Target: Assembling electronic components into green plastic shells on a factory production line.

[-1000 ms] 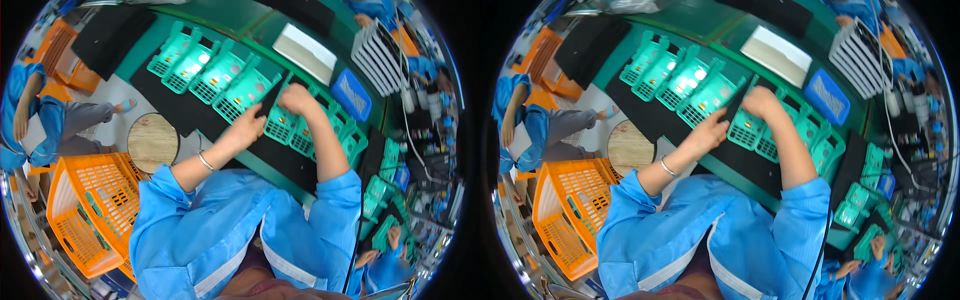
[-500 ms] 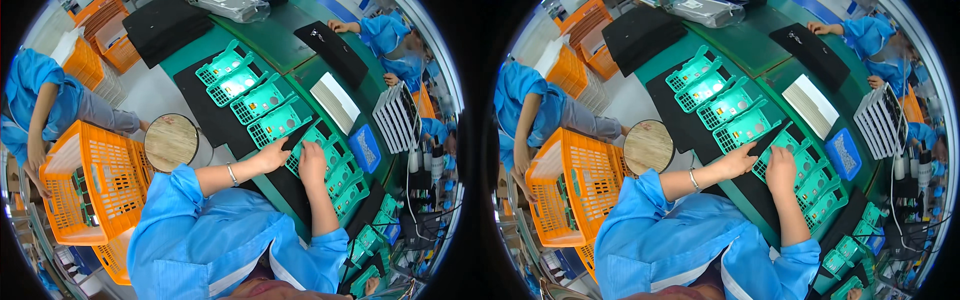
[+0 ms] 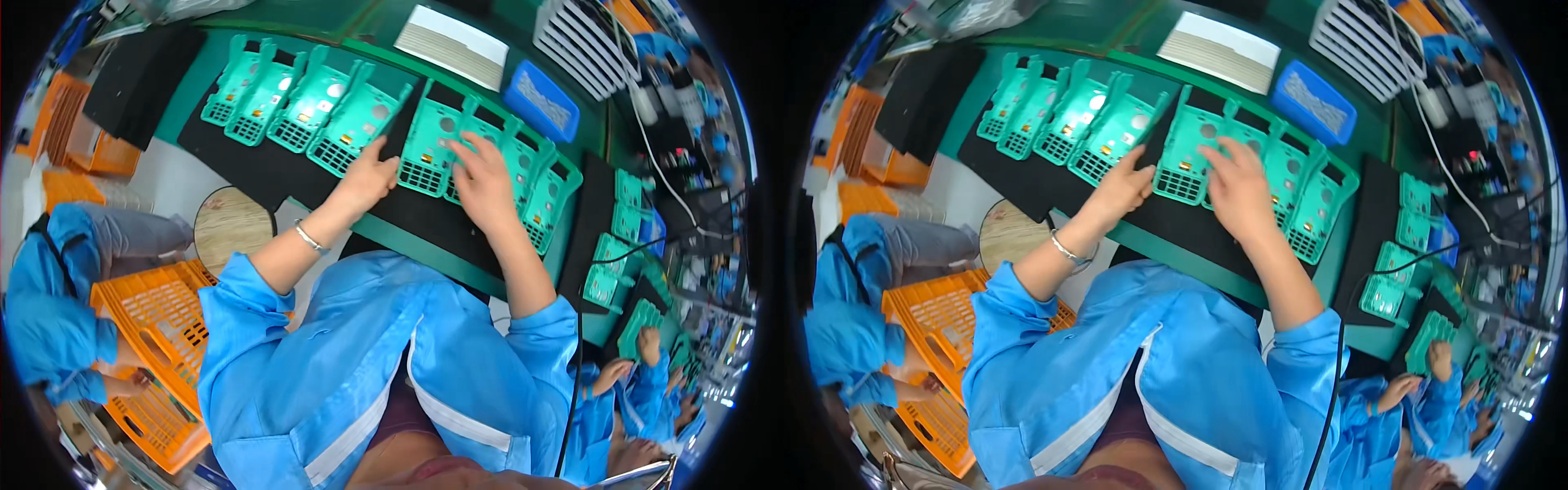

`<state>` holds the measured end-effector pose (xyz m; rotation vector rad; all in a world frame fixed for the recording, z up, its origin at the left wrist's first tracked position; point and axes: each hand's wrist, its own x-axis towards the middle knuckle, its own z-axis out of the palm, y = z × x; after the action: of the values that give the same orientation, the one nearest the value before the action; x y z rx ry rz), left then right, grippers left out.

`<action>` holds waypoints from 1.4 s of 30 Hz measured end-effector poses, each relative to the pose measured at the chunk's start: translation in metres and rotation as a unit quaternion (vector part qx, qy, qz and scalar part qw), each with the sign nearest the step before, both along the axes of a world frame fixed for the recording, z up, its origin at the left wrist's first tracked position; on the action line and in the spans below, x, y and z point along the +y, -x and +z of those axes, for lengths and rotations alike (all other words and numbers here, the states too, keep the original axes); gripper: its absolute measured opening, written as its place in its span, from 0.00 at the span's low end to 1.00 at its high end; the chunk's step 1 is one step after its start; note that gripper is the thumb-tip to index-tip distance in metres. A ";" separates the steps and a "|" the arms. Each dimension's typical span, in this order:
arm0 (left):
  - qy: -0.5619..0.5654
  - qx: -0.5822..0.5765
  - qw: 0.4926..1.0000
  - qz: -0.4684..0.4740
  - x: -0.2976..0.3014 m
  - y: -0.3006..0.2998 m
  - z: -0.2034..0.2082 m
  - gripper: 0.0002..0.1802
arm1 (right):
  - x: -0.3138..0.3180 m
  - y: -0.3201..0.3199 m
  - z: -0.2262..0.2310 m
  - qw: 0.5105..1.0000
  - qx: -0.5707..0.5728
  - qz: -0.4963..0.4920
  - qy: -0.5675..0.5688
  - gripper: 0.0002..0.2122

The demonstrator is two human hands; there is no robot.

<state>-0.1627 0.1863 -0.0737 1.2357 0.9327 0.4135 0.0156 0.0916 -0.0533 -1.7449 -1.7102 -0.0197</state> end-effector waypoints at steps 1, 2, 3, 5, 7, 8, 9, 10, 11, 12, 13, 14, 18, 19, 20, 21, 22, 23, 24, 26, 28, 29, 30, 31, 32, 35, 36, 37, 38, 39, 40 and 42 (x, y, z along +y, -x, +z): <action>0.005 -0.005 1.000 0.005 0.000 0.000 -0.001 0.35 | -0.021 -0.010 0.003 0.999 -0.002 -0.035 0.001 0.14; 0.042 -0.016 0.999 -0.004 0.001 -0.006 -0.001 0.35 | -0.047 -0.024 0.002 0.995 -0.012 -0.100 0.022 0.14; 0.058 -0.015 0.998 -0.002 0.005 -0.007 -0.006 0.35 | -0.069 -0.036 -0.001 0.986 -0.013 -0.159 0.039 0.13; 0.092 -0.029 0.995 0.006 0.005 -0.003 -0.003 0.33 | -0.111 -0.054 -0.002 0.961 -0.012 -0.268 0.067 0.11; 0.091 -0.010 0.996 0.020 0.002 0.003 0.004 0.30 | -0.139 -0.071 -0.016 0.959 -0.024 -0.281 0.020 0.10; 0.093 -0.002 0.996 0.016 0.001 0.007 0.006 0.27 | -0.142 -0.068 -0.009 0.953 -0.018 -0.300 0.029 0.10; 0.105 0.000 0.994 -0.006 0.003 0.011 0.003 0.23 | -0.144 -0.066 -0.008 0.948 -0.029 -0.315 0.026 0.09; 0.102 0.013 0.994 -0.023 0.004 0.014 -0.002 0.20 | -0.146 -0.064 -0.005 0.942 -0.021 -0.333 0.029 0.10; 0.104 0.027 0.994 -0.033 0.003 0.016 -0.004 0.19 | -0.149 -0.067 -0.007 0.936 -0.016 -0.349 0.041 0.11; 0.106 0.042 0.993 -0.041 0.002 0.017 -0.005 0.18 | -0.153 -0.070 -0.010 0.930 -0.010 -0.363 0.053 0.12; 0.098 0.048 0.993 -0.049 -0.001 0.021 -0.003 0.15 | -0.157 -0.072 -0.012 0.928 -0.052 -0.366 0.052 0.14; 0.095 0.050 0.993 -0.056 0.000 0.023 -0.002 0.15 | -0.159 -0.073 -0.010 0.916 -0.009 -0.386 0.106 0.15; 0.109 0.005 0.990 -0.086 0.000 0.021 0.000 0.12 | -0.165 -0.090 -0.024 0.888 0.099 -0.420 0.158 0.21; 0.127 -0.024 0.987 -0.090 0.002 0.021 0.001 0.11 | -0.164 -0.093 -0.026 0.870 0.172 -0.436 0.150 0.23; 0.146 -0.053 0.983 -0.095 0.003 0.021 0.001 0.11 | -0.164 -0.095 -0.025 0.874 0.140 -0.434 0.169 0.25; 0.144 -0.052 0.983 -0.097 0.003 0.020 0.000 0.11 | -0.165 -0.094 -0.027 0.873 0.141 -0.436 0.166 0.25; 0.152 -0.051 0.981 -0.114 0.002 0.021 -0.001 0.10 | -0.166 -0.093 -0.031 0.886 0.083 -0.429 0.153 0.25; 0.159 -0.050 0.977 -0.130 0.001 0.021 -0.002 0.09 | -0.166 -0.092 -0.033 0.896 0.023 -0.421 0.139 0.25; 0.165 -0.051 0.976 -0.131 -0.001 0.020 -0.002 0.08 | -0.165 -0.092 -0.033 0.895 -0.005 -0.423 0.140 0.25; 0.169 -0.061 0.975 -0.132 -0.004 0.019 0.000 0.08 | -0.165 -0.105 -0.033 0.894 0.077 -0.414 0.153 0.25; 0.174 -0.072 0.973 -0.135 -0.006 0.018 0.002 0.08 | -0.167 -0.111 -0.025 0.872 0.209 -0.408 0.169 0.24; 0.171 -0.077 0.972 -0.145 -0.007 0.020 0.003 0.09 | -0.167 -0.110 -0.025 0.871 0.212 -0.410 0.167 0.25; 0.168 -0.081 0.970 -0.155 -0.007 0.023 0.004 0.10 | -0.167 -0.108 -0.028 0.870 0.215 -0.412 0.165 0.25; 0.164 -0.070 0.972 -0.153 -0.007 0.025 0.005 0.11 | -0.169 -0.108 -0.037 0.875 0.212 -0.409 0.146 0.29; 0.171 -0.081 0.971 -0.145 -0.004 0.030 0.005 0.11 | -0.171 -0.106 -0.037 0.880 0.210 -0.405 0.133 0.32; 0.161 -0.050 0.980 -0.106 0.002 0.043 0.014 0.10 | -0.173 -0.103 -0.049 0.792 0.505 -0.335 0.074 0.30; 0.162 -0.055 0.978 -0.116 0.002 0.043 0.017 0.10 | -0.174 -0.106 -0.046 0.792 0.504 -0.338 0.071 0.30; 0.164 -0.060 0.977 -0.121 0.001 0.046 0.022 0.10 | -0.173 -0.106 -0.035 0.799 0.513 -0.300 0.088 0.27; 0.153 -0.053 0.980 -0.114 -0.002 0.044 0.027 0.11 | -0.172 -0.107 -0.028 0.805 0.522 -0.262 0.105 0.25; 0.152 -0.054 0.980 -0.114 -0.004 0.042 0.032 0.11 | -0.173 -0.118 -0.033 0.817 0.508 -0.255 0.096 0.22; 0.157 -0.066 0.976 -0.134 -0.007 0.042 0.037 0.11 | -0.171 -0.122 -0.018 0.826 0.496 -0.252 0.090 0.22; 0.169 -0.089 0.967 -0.169 -0.015 0.036 0.045 0.12 | -0.167 -0.141 0.014 0.849 0.464 -0.212 0.142 0.23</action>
<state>-0.1986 0.1716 -0.0291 0.9995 0.5934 0.0862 0.1562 -0.0755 -0.0390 -1.8412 -0.6248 0.7873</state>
